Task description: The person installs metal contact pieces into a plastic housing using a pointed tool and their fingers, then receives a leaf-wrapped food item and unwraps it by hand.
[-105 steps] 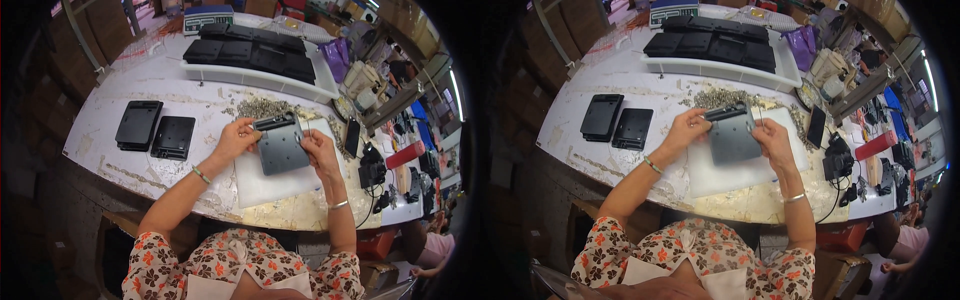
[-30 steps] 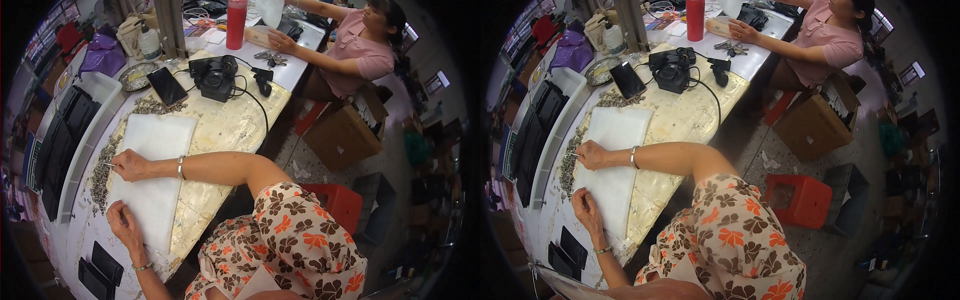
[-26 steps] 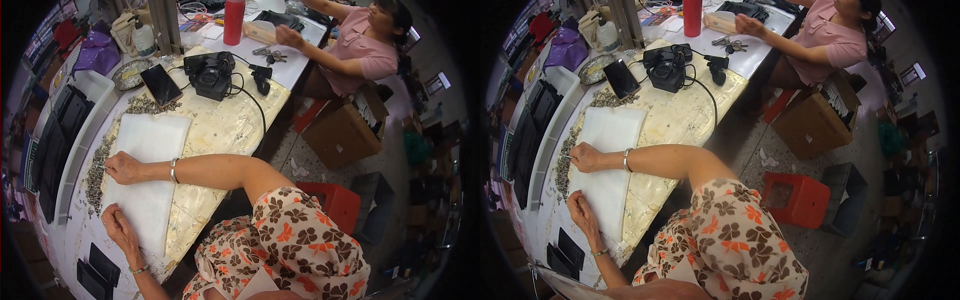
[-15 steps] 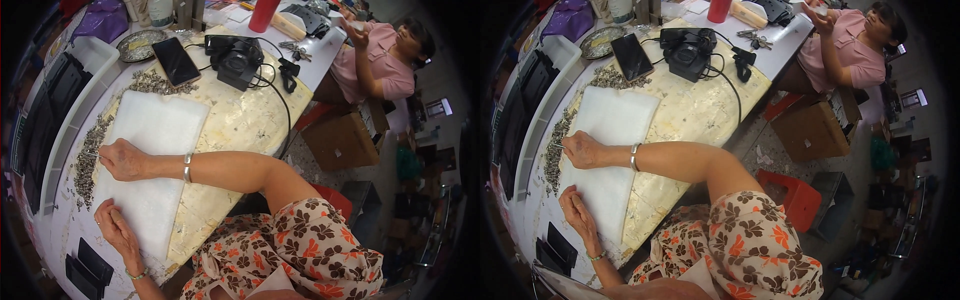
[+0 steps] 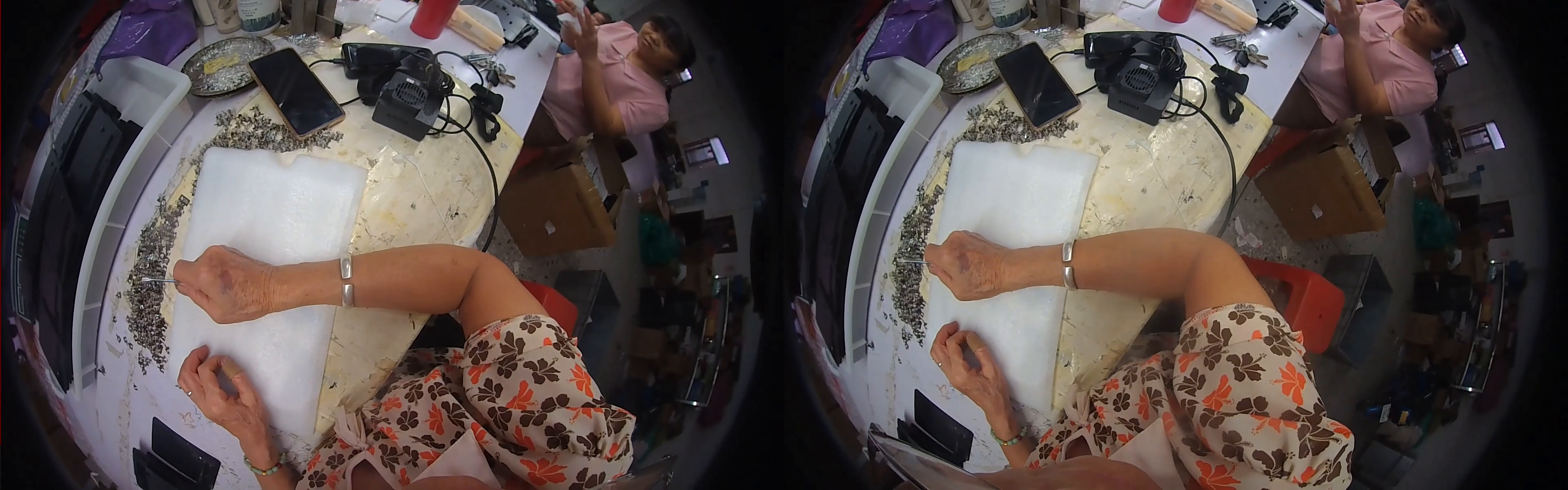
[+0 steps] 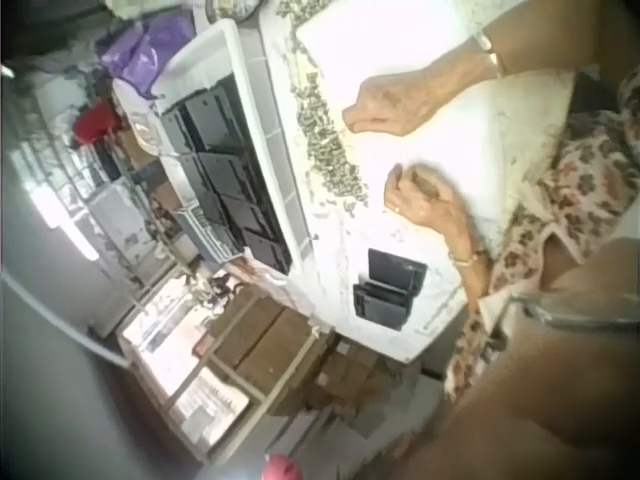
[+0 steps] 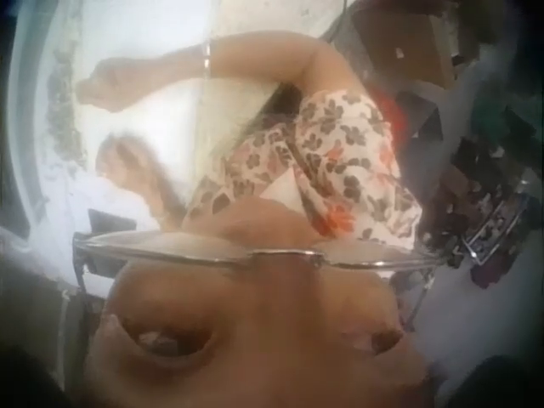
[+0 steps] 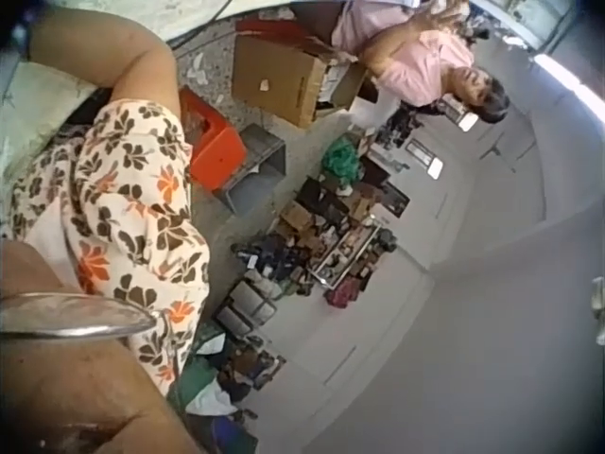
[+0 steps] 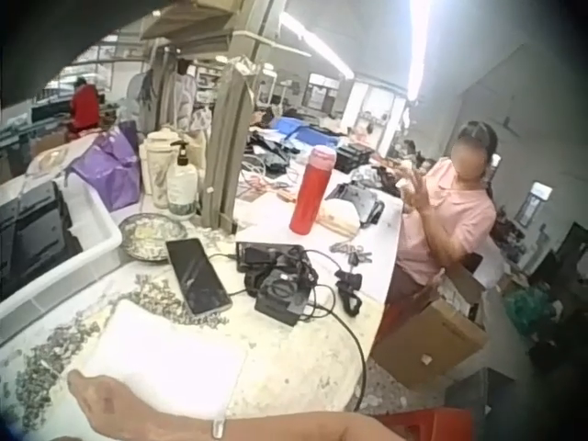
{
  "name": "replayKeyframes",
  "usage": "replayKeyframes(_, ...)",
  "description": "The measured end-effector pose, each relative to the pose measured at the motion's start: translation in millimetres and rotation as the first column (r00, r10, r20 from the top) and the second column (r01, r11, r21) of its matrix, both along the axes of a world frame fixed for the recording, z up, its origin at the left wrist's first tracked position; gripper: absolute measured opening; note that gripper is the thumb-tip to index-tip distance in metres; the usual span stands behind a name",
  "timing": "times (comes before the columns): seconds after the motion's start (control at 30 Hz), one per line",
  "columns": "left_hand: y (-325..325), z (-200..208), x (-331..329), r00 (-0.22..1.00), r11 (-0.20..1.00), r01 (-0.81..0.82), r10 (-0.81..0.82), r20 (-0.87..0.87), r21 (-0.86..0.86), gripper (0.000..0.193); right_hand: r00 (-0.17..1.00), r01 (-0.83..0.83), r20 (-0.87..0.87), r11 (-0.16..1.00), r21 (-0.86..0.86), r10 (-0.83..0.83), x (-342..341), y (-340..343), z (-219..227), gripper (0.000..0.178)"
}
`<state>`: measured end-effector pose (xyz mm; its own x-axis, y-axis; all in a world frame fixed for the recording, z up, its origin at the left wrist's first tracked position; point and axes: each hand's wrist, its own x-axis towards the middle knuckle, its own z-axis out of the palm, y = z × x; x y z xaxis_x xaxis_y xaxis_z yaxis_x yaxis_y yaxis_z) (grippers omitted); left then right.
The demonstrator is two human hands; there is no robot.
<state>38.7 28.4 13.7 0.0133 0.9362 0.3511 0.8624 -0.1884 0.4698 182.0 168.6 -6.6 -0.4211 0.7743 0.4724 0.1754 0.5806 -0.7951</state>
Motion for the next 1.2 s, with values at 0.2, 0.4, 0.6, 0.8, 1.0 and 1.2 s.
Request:
replayKeyframes(0.2, 0, -1, -3, 0.999, 1.0, 0.001, -0.001, 0.037, -0.009, 0.01, 1.0, 0.011, -0.003, 1.0, 0.007, -0.011, -2, 0, -1, 0.014)
replayKeyframes(0.4, 0, -3, -2, 0.998, 1.0, -0.007, 0.007, 0.066, -0.004, 0.01, 1.0, 0.0, 0.009, 1.0, 0.028, -0.001, -1, -3, -1, 0.015)
replayKeyframes(0.6, -2, -7, -3, 0.998, 1.0, -0.016, 0.016, 0.059, 0.007, 0.005, 1.0, 0.0, 0.03, 0.998, 0.065, -0.002, -2, -3, 0, 0.012)
replayKeyframes(0.8, -3, -13, -13, 0.993, 1.0, -0.026, 0.026, 0.116, -0.003, 0.01, 0.997, -0.04, 0.071, 0.999, 0.029, 0.038, -5, -4, 0, 0.008)
replayKeyframes(1.0, 0, -18, -15, 0.954, 0.996, -0.068, 0.081, 0.289, -0.053, 0.02, 0.999, -0.031, 0.018, 0.995, 0.099, 0.03, -7, 1, -8, 0.008)
replayKeyframes(1.2, -1, -18, -10, 0.994, 0.999, -0.048, 0.048, 0.102, -0.001, 0.019, 0.998, -0.043, 0.058, 0.994, 0.099, 0.038, -11, 2, -14, 0.007)
